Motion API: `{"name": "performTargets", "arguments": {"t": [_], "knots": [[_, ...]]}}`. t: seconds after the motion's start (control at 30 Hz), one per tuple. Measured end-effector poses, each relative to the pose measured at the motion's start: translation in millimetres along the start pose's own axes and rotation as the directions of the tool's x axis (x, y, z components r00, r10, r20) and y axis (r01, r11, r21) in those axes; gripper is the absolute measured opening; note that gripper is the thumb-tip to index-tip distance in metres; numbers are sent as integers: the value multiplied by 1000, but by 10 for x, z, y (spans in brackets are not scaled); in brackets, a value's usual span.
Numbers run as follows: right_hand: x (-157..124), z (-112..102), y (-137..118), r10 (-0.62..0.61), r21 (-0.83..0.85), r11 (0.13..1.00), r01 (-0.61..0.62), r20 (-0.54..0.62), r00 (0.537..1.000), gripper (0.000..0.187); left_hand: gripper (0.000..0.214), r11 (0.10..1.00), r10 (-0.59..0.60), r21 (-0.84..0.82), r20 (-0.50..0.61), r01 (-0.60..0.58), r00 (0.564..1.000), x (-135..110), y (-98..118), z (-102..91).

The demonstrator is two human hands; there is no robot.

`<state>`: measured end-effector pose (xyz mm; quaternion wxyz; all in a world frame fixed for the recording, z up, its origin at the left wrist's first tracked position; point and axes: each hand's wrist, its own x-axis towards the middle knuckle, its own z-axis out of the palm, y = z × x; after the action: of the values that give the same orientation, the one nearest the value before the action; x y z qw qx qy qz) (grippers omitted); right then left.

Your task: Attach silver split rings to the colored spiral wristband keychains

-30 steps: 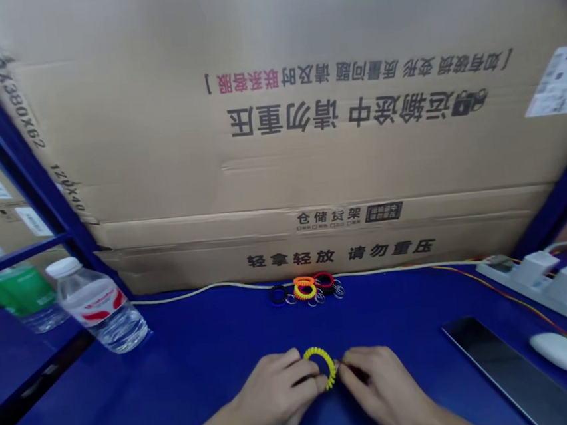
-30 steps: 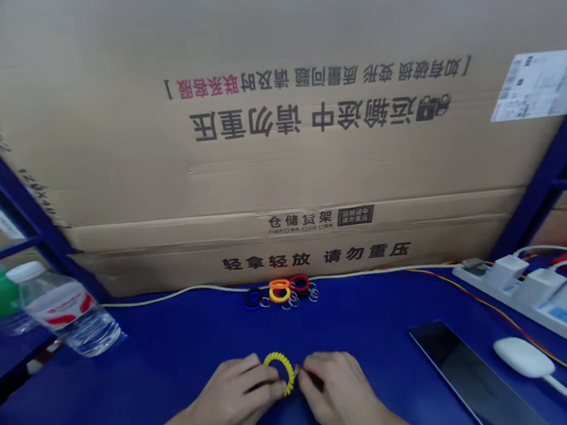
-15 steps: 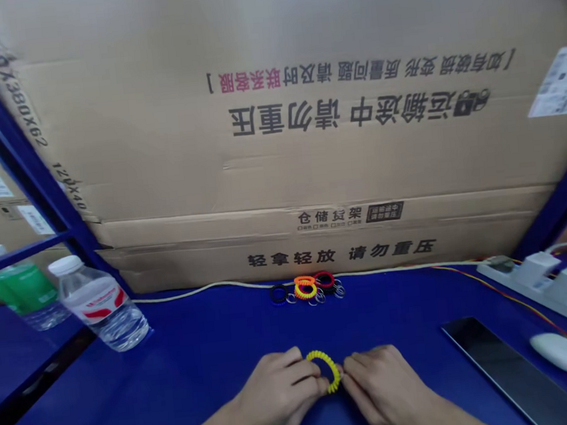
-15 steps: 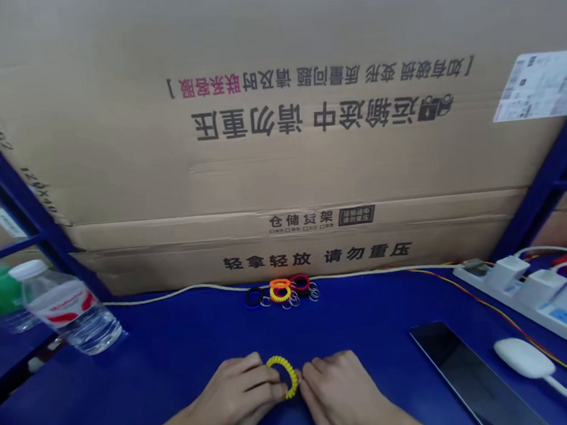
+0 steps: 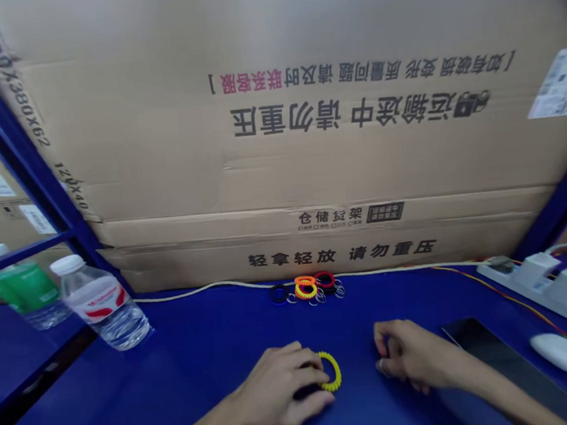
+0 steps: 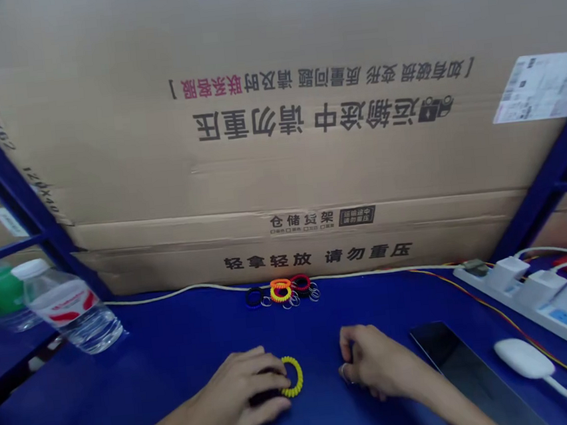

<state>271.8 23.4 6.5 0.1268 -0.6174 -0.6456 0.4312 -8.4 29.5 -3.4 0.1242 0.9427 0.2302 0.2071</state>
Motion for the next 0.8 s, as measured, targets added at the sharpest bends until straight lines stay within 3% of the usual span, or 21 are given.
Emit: {"name": "performTargets", "arguments": {"t": [0.1, 0.23, 0.4, 0.57, 0.7, 0.8], "knots": [[-43, -87, 52, -24, -19, 1000, 24, -19, 1000, 17, 17, 997, -72, -2, -111, 72, 991, 40, -165, -87], [-81, -106, 57, -93, -132, 988, 81, -88, 992, 7, 22, 961, -234, 78, -285, 265, 930, 69, -520, -205], [-80, -76, 41, -252, -415, 897, 154, -193, 948, 3, 29, 929, -269, 159, -330, 334, 905, 38, -821, -204], [-44, -3, -27, -327, -483, 865, 139, -330, 886, 13, 13, 938, -225, 181, -327, 295, 918, 38, -777, -208], [-66, 117, -132, -472, -414, 855, 312, -371, 800, 18, 13, 960, -148, 174, -348, 219, 926, 65, -587, -237], [-104, 236, -191, -579, -377, 807, 454, -358, 733, 21, 12, 985, -50, 142, -317, 100, 947, 72, -351, -192]]}}
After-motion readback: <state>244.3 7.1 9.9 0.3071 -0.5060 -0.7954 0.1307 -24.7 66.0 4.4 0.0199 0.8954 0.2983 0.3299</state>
